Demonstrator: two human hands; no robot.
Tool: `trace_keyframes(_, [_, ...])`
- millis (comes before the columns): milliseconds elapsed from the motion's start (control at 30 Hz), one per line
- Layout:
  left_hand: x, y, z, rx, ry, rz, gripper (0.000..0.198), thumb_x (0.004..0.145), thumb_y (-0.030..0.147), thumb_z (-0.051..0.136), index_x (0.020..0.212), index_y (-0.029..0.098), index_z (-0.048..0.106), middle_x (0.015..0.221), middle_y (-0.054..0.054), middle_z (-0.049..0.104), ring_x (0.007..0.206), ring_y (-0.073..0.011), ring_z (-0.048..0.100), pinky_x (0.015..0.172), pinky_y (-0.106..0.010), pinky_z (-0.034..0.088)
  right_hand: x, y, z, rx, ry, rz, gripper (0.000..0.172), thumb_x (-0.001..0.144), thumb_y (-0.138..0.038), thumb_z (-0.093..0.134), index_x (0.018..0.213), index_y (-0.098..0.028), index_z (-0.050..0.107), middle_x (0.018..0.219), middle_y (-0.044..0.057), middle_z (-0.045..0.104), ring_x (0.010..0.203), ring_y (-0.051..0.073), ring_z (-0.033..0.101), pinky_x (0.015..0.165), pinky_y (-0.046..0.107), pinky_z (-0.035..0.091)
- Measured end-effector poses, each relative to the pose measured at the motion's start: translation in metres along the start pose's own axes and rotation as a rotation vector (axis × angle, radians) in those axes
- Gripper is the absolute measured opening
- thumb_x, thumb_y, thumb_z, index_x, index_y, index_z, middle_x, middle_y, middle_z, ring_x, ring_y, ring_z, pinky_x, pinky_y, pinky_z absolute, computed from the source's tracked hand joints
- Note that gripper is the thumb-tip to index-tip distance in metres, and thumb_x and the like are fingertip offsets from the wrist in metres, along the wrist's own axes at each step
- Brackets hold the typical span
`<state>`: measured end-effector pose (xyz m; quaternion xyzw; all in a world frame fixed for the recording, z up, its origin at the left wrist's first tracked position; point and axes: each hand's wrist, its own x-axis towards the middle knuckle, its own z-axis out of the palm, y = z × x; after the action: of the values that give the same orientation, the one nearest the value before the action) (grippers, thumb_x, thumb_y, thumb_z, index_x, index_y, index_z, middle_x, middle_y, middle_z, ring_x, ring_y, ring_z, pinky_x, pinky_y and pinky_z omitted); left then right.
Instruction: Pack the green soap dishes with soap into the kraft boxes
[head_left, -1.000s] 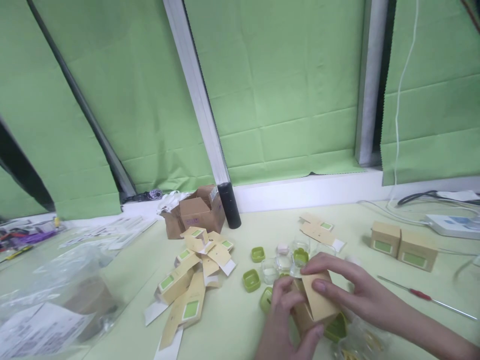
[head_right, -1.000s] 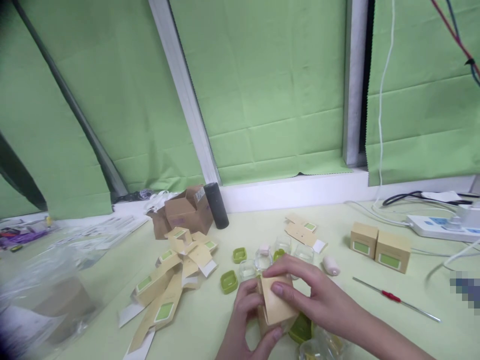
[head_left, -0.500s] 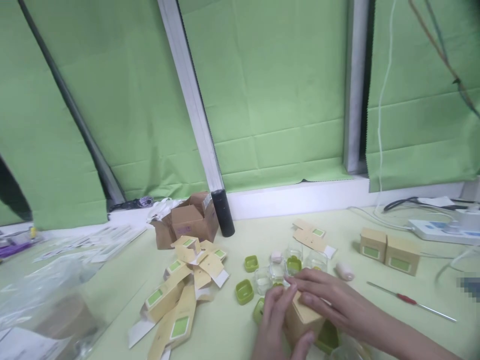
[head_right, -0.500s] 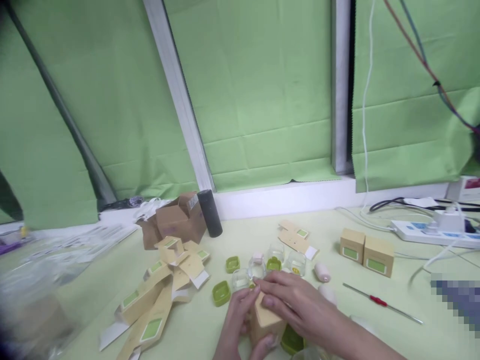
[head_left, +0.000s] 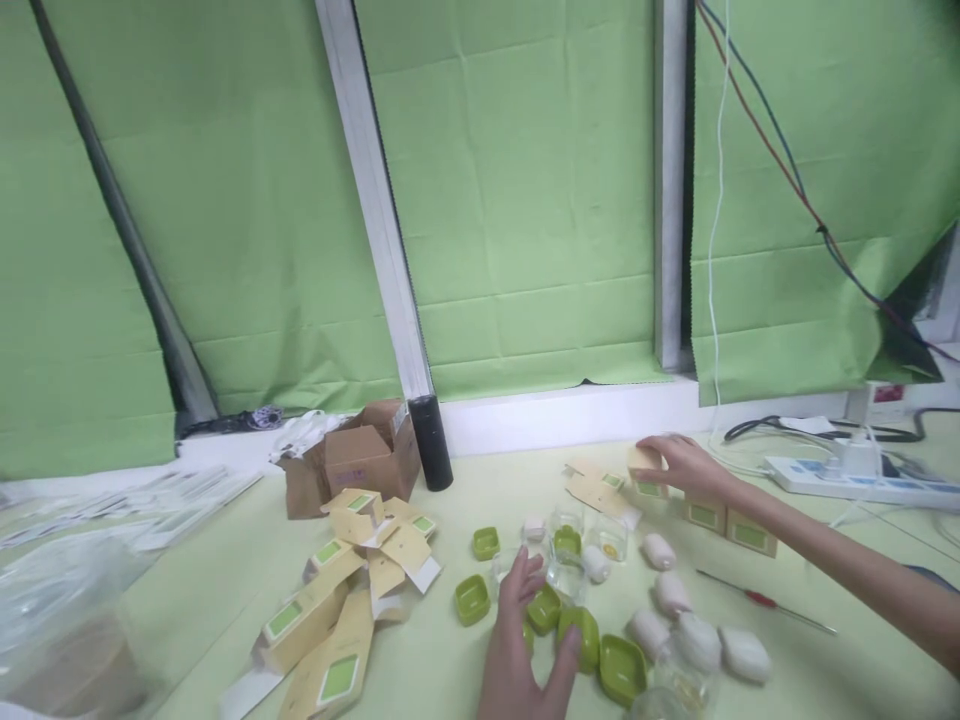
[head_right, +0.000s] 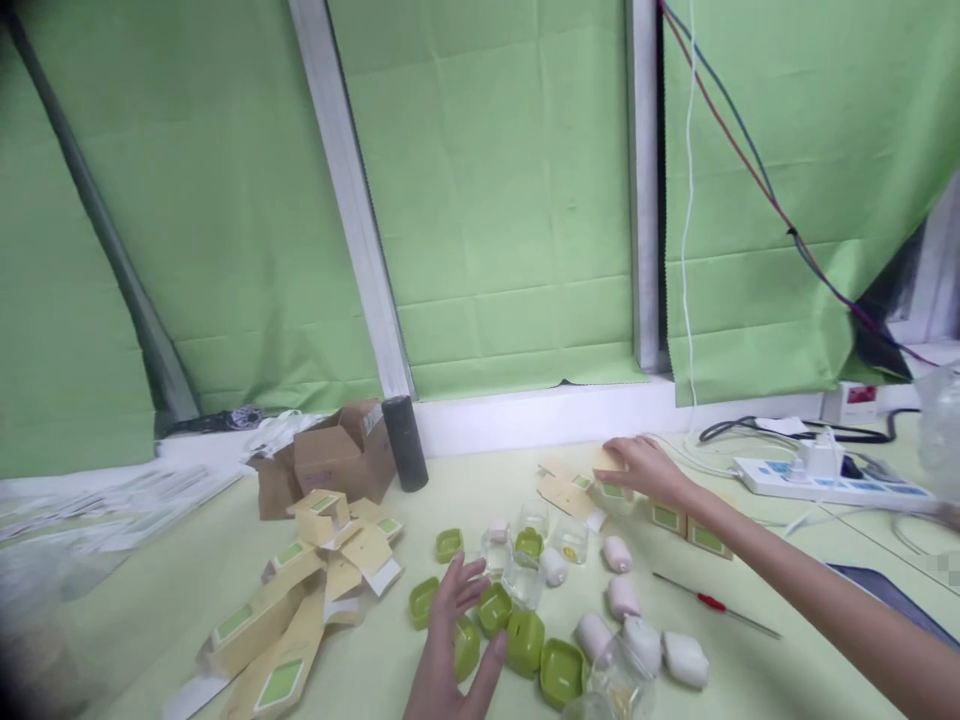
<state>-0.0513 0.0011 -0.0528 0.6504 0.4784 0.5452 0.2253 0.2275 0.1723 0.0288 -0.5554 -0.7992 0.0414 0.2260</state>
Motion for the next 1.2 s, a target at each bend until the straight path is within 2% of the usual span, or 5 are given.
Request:
trace_keyframes(133, [0.002,0.013,-0.002,-0.020,0.062,-0.075,0.050,0.085,0.036,0.045,0.131,0.024,0.028,0.128,-0.012,0.047,0.113,-0.0239,0.050,0.097,-0.045,0.037,-0.002,0.011,0.008,-0.102,-0.075,0.006,0.027,0.090,-0.029,0.054,0.115,-0.018,0.054,0.121,0.007,0.055,0.103,0.022,0.057,0.087,0.045,0.046])
trace_keyframes(333, [0.011,0.023,-0.008,-0.049,0.092,-0.135,0.037,0.085,0.032,0.044,0.121,0.023,0.038,0.125,-0.010,0.047,0.112,-0.0225,0.049,0.096,-0.042,0.037,-0.023,-0.032,0.032,-0.036,-0.231,-0.242,0.032,0.079,-0.031,0.062,0.110,-0.023,0.059,0.113,0.007,0.062,0.104,0.025,0.056,0.090,0.039,0.042])
trace_keyframes(567, [0.010,0.028,-0.037,0.309,-0.086,-0.086,0.019,0.079,0.025,0.049,0.097,0.023,0.055,0.096,-0.006,0.057,0.098,-0.0252,0.050,0.087,-0.043,0.041,-0.049,-0.075,0.042,0.061,-0.163,-0.305,0.029,0.084,-0.026,0.046,0.111,-0.020,0.053,0.116,0.011,0.057,0.105,0.027,0.055,0.087,0.045,0.041])
trace_keyframes(867, [-0.010,-0.004,-0.043,0.549,-0.230,-0.162,0.056,0.068,0.023,0.061,0.122,0.019,0.051,0.127,-0.015,0.050,0.119,-0.0340,0.039,0.098,-0.052,0.031,-0.086,-0.138,0.056,0.083,-0.247,-0.416,0.030,0.065,-0.040,0.071,0.083,-0.018,0.063,0.079,0.008,0.065,0.078,0.030,0.059,0.077,0.050,0.042])
trace_keyframes(1200, [-0.001,0.031,-0.018,-0.065,-0.409,-0.130,0.044,0.087,0.025,0.038,0.131,0.022,0.044,0.134,-0.009,0.049,0.125,-0.0234,0.042,0.105,-0.042,0.031,-0.112,-0.135,0.009,0.394,-0.391,-0.265,0.033,0.093,-0.042,0.037,0.090,-0.022,0.063,0.080,0.002,0.066,0.071,0.018,0.060,0.062,0.029,0.046])
